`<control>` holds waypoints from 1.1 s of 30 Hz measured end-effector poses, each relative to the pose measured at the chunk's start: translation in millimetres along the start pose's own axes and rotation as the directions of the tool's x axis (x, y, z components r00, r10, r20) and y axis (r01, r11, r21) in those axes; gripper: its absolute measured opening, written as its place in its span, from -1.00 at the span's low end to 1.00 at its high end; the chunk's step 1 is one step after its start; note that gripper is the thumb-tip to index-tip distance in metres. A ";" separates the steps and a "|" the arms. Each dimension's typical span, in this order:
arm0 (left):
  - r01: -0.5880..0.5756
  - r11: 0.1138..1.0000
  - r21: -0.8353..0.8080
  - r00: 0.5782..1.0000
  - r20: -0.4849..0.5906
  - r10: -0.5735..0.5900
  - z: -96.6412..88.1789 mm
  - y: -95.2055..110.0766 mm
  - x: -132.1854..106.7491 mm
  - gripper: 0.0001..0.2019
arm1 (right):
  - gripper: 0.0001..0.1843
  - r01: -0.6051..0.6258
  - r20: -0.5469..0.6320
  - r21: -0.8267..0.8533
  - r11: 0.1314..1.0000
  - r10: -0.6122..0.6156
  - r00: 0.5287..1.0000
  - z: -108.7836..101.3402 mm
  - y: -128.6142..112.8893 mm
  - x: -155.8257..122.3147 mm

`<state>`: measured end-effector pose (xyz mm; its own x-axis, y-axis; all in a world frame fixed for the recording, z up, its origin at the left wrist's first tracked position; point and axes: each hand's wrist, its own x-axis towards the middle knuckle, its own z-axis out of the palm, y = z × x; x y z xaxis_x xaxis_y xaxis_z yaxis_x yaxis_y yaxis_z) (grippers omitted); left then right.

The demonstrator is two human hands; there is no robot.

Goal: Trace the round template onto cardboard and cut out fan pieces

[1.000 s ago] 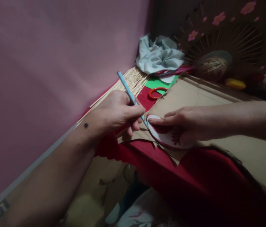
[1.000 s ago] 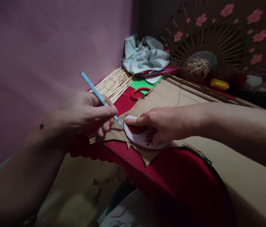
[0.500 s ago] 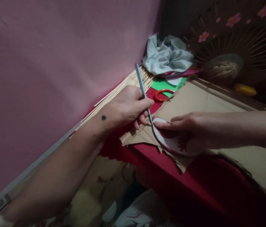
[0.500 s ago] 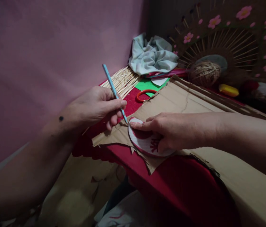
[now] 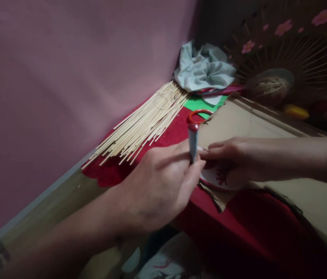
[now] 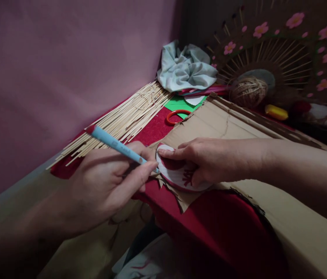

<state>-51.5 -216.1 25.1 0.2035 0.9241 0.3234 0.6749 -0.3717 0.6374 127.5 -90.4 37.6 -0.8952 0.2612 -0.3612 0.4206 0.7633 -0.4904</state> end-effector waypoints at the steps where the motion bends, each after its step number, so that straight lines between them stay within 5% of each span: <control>1: -0.010 1.000 -0.027 1.000 0.015 0.010 1.1 0.6 -1.7 -0.79 | -0.16 0.004 0.015 0.005 1.000 -0.004 1.000 -0.2 0.3 0.0; 6: 0.191 0.977 -0.098 0.982 0.032 -0.189 -1.1 -6.8 6.3 -0.71 | -0.11 0.002 0.065 -0.008 1.000 -0.001 0.998 -3.3 -2.7 0.4; 12: 0.495 0.823 -0.278 0.869 0.149 -0.472 -9.6 -24.2 23.4 -0.74 | -0.10 0.001 0.075 -0.001 1.000 -0.001 0.997 -2.4 -2.0 0.6; 22: 0.524 0.800 -0.293 0.851 0.233 -0.471 -10.4 -44.8 56.7 -0.79 | -0.12 -0.022 0.081 0.008 1.000 0.021 0.996 -3.2 -3.1 0.0; 33: 0.530 0.811 -0.246 0.842 0.266 -0.470 -4.5 -36.1 79.2 -0.78 | -0.08 0.028 0.074 0.024 0.999 -0.030 0.997 -3.2 -4.3 1.7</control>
<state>-63.0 -129.9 30.9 0.0425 0.9761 -0.2130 0.4812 0.1668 0.8606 123.6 -91.3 41.6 -0.8939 0.1940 -0.4041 0.3988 0.7557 -0.5195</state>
